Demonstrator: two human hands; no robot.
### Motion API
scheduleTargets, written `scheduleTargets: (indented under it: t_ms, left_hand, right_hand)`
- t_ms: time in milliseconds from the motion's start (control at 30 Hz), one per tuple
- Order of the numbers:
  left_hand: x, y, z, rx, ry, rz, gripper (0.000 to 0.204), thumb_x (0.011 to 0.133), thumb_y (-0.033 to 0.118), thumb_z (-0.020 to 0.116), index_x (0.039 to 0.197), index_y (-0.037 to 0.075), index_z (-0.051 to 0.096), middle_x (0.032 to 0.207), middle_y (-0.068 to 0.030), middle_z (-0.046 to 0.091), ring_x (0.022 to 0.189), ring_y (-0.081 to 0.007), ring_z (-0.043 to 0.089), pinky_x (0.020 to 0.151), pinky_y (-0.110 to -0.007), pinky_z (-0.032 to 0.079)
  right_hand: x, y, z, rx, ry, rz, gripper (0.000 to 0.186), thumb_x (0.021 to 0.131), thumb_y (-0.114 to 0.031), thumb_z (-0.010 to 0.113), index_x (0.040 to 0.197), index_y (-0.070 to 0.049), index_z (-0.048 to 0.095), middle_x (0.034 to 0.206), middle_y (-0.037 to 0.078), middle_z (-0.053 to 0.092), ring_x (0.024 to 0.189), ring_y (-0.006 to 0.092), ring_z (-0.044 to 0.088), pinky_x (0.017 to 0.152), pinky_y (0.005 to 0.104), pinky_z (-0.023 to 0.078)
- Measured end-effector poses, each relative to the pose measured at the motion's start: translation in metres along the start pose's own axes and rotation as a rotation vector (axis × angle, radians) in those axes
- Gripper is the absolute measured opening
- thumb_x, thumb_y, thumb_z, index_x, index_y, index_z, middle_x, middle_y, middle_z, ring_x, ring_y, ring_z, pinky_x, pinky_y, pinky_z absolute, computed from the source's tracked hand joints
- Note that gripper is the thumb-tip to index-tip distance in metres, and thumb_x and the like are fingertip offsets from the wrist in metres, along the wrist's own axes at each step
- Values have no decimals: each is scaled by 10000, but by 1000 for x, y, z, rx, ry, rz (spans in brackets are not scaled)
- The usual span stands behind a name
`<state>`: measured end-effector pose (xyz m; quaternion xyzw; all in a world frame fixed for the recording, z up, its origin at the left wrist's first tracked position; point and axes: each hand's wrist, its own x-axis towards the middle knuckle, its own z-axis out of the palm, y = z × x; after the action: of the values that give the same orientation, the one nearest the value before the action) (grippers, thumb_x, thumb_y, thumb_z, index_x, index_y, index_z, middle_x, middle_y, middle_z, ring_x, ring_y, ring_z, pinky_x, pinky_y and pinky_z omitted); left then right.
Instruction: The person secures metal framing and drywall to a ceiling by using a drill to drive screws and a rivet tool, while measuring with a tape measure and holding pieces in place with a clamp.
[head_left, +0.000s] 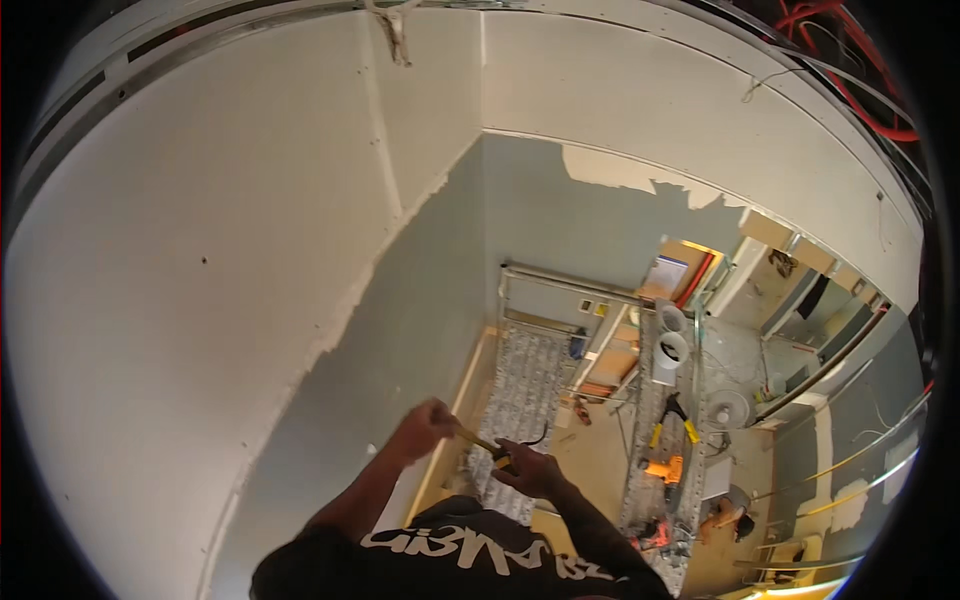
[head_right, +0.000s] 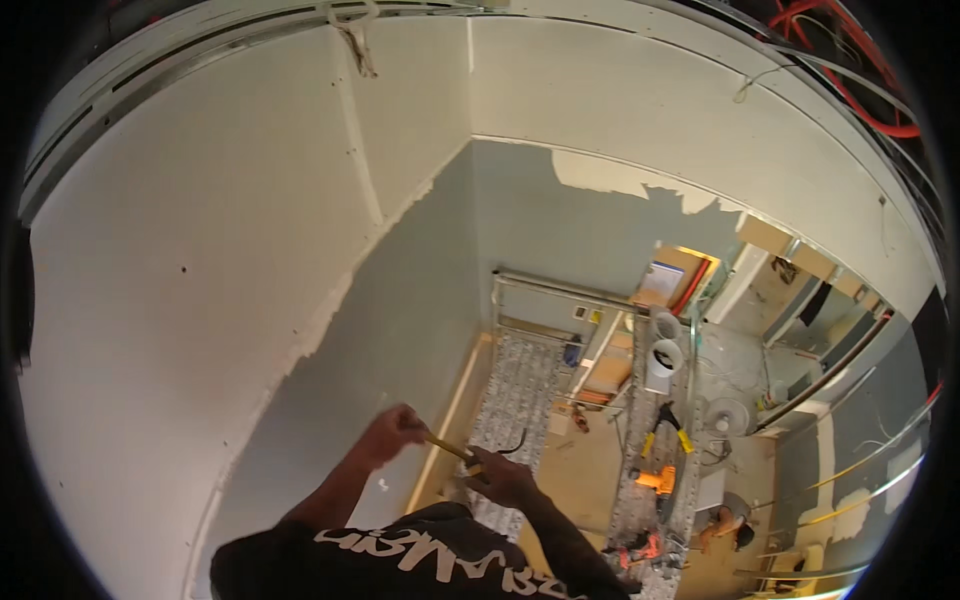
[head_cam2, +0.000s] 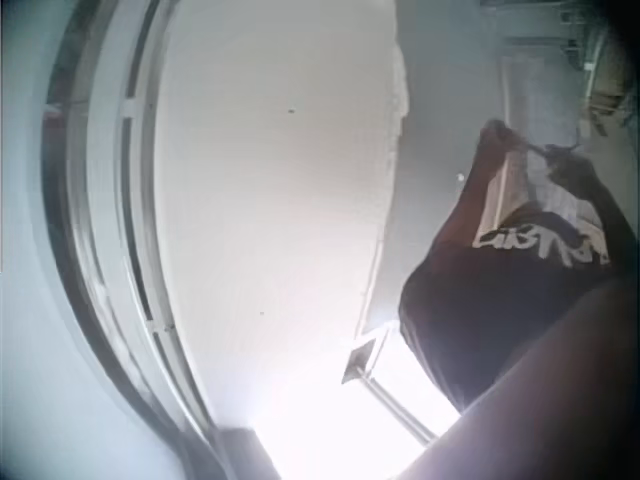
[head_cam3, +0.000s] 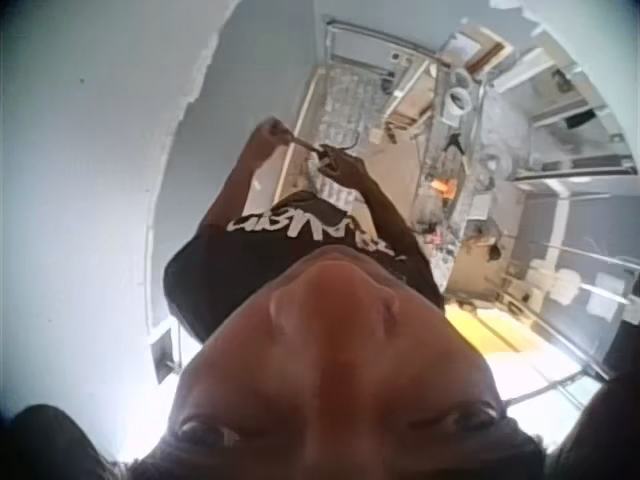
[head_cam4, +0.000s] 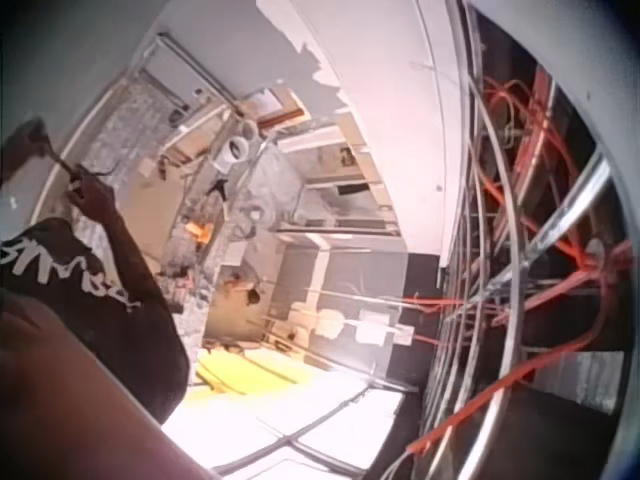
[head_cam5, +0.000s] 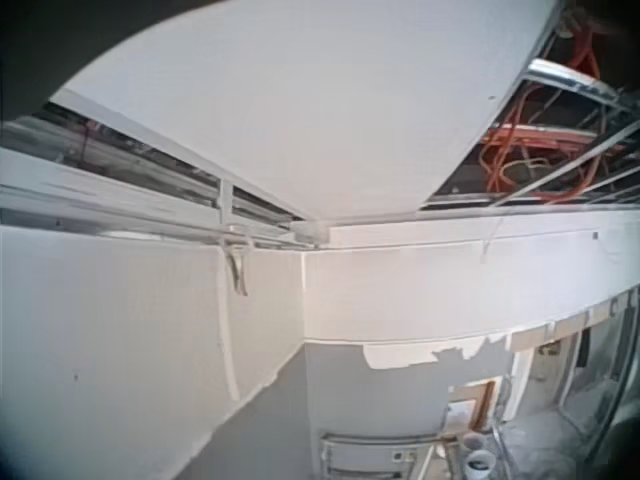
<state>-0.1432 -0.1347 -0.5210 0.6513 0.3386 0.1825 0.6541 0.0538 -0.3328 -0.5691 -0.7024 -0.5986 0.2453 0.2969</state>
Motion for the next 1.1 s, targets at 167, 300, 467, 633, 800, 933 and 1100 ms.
scheduleTargets:
  t_ms: [167, 300, 467, 633, 800, 933, 1100]
  left_hand:
    - [-6, 116, -122, -240, 403, 360, 225, 832, -47, 674, 1027, -21, 565, 915, -105, 662, 842, -179, 657, 786, -309, 558]
    - [7, 184, -136, -271, 436, 545, 400, 841, -19, 673, 1213, -24, 529, 1021, -126, 652, 920, -200, 653, 821, -319, 550]
    - [42, 165, -155, -271, 294, 601, 434, 890, 59, 635, 1290, -31, 494, 1096, -130, 638, 995, -243, 643, 846, -384, 547]
    - [53, 87, -141, 90, 25, 253, 292, 921, 91, 652, 1193, 16, 577, 1064, -68, 633, 987, -160, 624, 908, -303, 501]
    - [28, 42, -123, 246, -16, 46, 385, 913, 193, 708, 1220, -8, 590, 1126, -117, 665, 1037, -207, 646, 929, -333, 506]
    - [22, 16, -128, 324, 38, -20, 517, 909, 373, 712, 1265, 22, 582, 1111, -160, 686, 1020, -254, 678, 906, -350, 526]
    - [15, 14, -130, 327, 230, -53, 520, 909, 367, 714, 1263, 11, 581, 1103, -159, 691, 1017, -247, 680, 908, -344, 526]
  right_hand:
    - [76, -10, 19, -31, -213, -23, 570, 890, -403, 706, 1357, -131, 526, 1100, 128, 671, 1029, 272, 661, 898, 399, 519]
    - [129, -42, 5, 312, -227, -112, 594, 878, -395, 720, 1348, -91, 521, 1063, 129, 663, 963, 249, 663, 864, 368, 528]
    - [194, -111, -61, 521, -4, -220, 591, 880, -246, 758, 1343, 14, 497, 1057, 130, 670, 934, 180, 669, 832, 353, 554]
    - [250, -191, -155, 535, 349, -364, 549, 881, -233, 738, 1305, 36, 514, 983, 106, 662, 825, 127, 664, 721, 279, 565]
    - [301, -247, -207, 598, 350, -441, 576, 902, -327, 716, 1306, 33, 519, 963, 97, 662, 819, 136, 662, 711, 269, 558]
    - [341, -259, -218, 600, 328, -494, 547, 915, -350, 704, 1280, 24, 543, 942, 77, 655, 796, 124, 650, 670, 259, 544]
    - [370, -265, -213, 649, 298, -549, 502, 914, -345, 707, 1233, 18, 569, 926, 67, 651, 763, 103, 644, 644, 251, 532]
